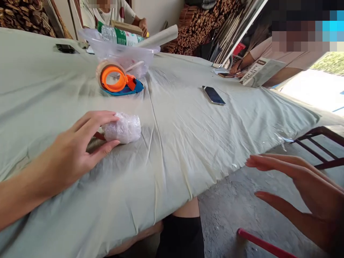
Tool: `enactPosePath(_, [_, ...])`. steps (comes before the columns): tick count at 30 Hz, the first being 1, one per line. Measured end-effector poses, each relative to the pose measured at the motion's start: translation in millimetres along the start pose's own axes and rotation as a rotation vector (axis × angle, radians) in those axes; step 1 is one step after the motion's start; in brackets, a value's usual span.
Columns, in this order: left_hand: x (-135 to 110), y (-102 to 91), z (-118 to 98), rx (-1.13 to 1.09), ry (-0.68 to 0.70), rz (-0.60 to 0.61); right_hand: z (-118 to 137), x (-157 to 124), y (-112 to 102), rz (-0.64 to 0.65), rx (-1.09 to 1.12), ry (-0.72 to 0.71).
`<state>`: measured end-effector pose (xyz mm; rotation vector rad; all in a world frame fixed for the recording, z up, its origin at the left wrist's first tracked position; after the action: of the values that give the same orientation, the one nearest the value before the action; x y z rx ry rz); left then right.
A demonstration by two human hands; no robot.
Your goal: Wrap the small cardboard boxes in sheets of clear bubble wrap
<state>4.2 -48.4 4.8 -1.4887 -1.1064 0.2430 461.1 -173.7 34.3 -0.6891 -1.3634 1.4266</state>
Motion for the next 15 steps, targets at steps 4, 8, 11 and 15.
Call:
enactPosePath(4, [-1.0,2.6,1.8,0.006,-0.032,-0.010,-6.9,7.8,-1.7,0.090,-0.091,-0.004])
enactPosePath(8, [-2.5,5.4,1.2,0.042,-0.067,-0.049,-9.8,17.5,5.5,0.128,-0.114,-0.035])
enactPosePath(11, [-4.0,6.6,1.3,0.042,-0.069,-0.049,-12.1,24.1,13.3,0.113,-0.139,-0.102])
enactPosePath(15, [-4.7,6.4,2.3,0.029,-0.048,-0.048,-11.6,31.9,17.8,0.044,-0.190,-0.210])
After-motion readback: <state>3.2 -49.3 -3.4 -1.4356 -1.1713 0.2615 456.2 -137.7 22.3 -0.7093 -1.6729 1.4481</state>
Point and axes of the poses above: each hand's wrist, its own x-axis towards the middle knuckle, its own y-axis out of the palm, z = x × y, the point moved 1 cm from there along x, towards the middle knuckle, and after that the axes turned 13 degrees about z, right-handed, at the moved point
